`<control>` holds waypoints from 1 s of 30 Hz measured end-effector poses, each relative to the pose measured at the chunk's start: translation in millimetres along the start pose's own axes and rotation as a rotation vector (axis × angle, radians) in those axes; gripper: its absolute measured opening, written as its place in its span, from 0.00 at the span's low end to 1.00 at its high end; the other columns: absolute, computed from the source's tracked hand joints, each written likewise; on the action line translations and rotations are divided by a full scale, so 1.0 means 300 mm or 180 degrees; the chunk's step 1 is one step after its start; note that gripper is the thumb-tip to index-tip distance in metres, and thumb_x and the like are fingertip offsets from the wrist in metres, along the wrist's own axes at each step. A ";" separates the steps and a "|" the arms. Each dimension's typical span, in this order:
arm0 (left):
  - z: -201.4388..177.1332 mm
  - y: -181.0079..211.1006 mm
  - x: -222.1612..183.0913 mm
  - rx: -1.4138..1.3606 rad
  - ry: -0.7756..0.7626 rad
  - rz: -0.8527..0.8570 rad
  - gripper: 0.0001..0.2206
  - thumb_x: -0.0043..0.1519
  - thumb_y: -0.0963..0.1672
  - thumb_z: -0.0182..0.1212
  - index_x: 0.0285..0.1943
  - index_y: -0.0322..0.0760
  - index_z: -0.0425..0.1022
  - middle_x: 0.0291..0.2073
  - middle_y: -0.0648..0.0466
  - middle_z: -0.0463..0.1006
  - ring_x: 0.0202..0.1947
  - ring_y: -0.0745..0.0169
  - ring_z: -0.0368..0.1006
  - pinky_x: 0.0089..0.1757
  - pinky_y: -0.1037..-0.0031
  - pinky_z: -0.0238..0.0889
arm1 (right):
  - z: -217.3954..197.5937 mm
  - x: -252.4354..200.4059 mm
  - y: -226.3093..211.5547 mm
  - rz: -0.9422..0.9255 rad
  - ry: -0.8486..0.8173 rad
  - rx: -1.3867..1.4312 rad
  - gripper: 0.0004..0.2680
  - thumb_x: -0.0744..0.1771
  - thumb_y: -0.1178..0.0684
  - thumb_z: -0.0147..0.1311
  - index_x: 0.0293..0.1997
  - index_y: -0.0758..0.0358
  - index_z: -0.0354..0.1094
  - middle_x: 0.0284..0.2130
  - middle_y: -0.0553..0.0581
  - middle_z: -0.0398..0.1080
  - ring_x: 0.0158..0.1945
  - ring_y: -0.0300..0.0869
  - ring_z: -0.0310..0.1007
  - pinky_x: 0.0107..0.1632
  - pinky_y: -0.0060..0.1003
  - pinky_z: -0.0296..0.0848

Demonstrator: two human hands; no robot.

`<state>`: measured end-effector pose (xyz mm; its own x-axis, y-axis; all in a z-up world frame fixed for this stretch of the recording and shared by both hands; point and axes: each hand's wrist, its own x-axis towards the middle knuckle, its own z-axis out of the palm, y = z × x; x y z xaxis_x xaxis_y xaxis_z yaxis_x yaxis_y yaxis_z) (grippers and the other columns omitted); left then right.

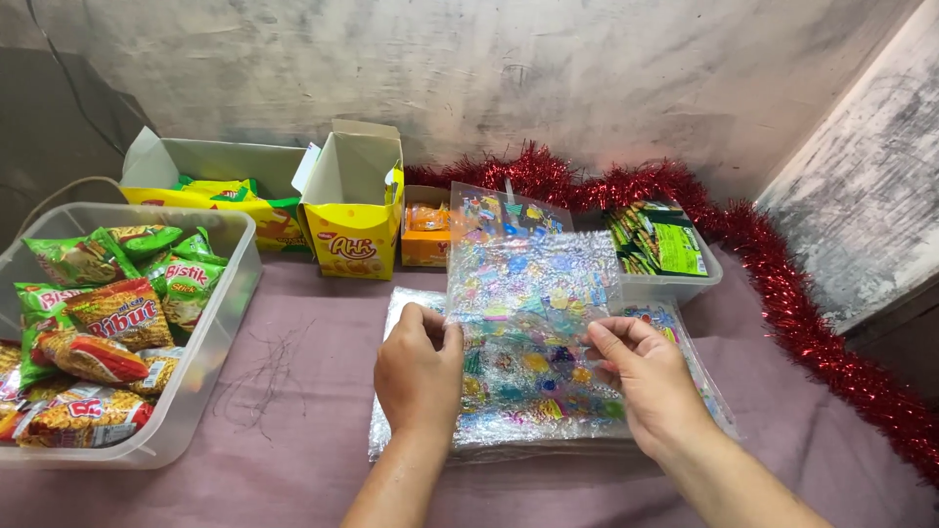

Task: Organizing and inspecting plastic sleeves containing stickers, flipping through a stack and examining individual items.

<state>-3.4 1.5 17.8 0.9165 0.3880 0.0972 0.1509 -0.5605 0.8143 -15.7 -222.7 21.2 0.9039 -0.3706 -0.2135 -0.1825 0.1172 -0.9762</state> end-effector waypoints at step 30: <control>0.027 -0.031 0.058 -0.0043 0.0044 -0.0216 0.04 0.62 0.46 0.57 0.35 0.47 0.74 0.28 0.60 0.81 0.31 0.52 0.75 0.33 0.57 0.64 | 0.000 0.022 -0.008 -0.0103 -0.0321 0.0312 0.05 0.67 0.57 0.58 0.46 0.62 0.69 0.39 0.64 0.78 0.37 0.47 0.75 0.45 0.38 0.71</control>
<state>14.3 7.5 7.3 0.8992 0.4348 0.0492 0.2075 -0.5227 0.8269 -9.4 -225.5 22.1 0.9439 -0.2818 -0.1722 -0.1184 0.1980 -0.9730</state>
